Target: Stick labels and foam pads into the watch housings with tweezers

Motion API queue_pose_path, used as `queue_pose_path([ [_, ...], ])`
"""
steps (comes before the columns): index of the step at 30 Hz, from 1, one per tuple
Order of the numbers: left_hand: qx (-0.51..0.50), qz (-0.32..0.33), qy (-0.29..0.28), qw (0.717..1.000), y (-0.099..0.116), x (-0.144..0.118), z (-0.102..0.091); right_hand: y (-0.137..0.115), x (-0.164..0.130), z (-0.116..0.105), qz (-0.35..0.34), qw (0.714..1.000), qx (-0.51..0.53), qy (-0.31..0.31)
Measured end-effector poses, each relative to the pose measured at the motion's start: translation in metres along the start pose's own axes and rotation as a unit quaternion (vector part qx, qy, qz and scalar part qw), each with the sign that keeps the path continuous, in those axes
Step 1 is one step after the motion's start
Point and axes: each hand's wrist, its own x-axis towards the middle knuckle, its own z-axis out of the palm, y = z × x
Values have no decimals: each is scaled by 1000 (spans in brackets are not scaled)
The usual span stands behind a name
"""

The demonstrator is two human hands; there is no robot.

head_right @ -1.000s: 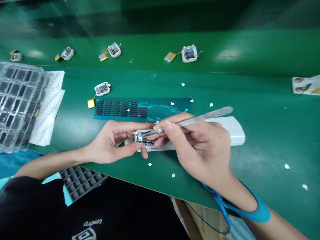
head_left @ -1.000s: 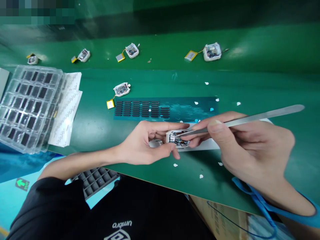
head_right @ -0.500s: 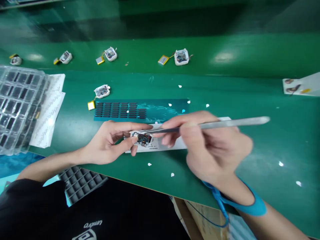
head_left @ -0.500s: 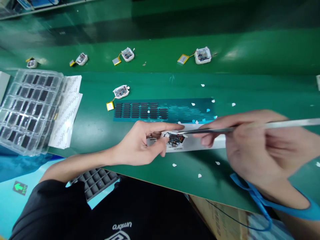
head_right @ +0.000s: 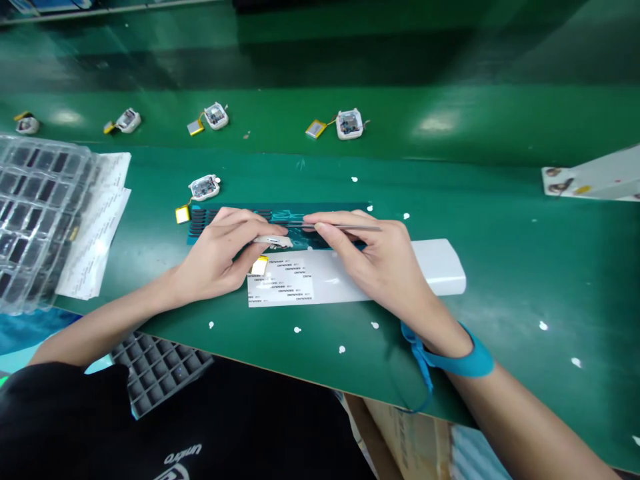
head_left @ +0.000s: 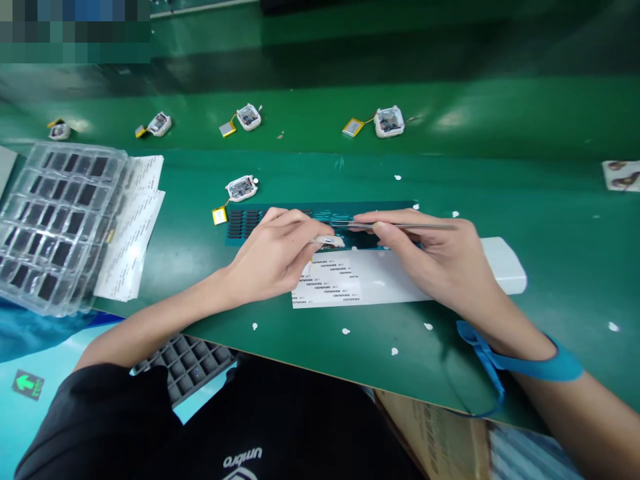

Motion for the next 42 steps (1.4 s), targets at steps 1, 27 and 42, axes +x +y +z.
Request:
queue_pose_path([
  [1, 23, 8, -7, 1000, -3, 0, 1, 0, 0, 0, -1, 1000, 0, 0],
  [27, 27, 33, -55, 998, -15, 3, 1, -3, 7, -5, -265, 947, -171, 63],
  [42, -699, -356, -22, 620, 11, 14, -17, -41, -28, -15, -341, 910, -227, 57],
])
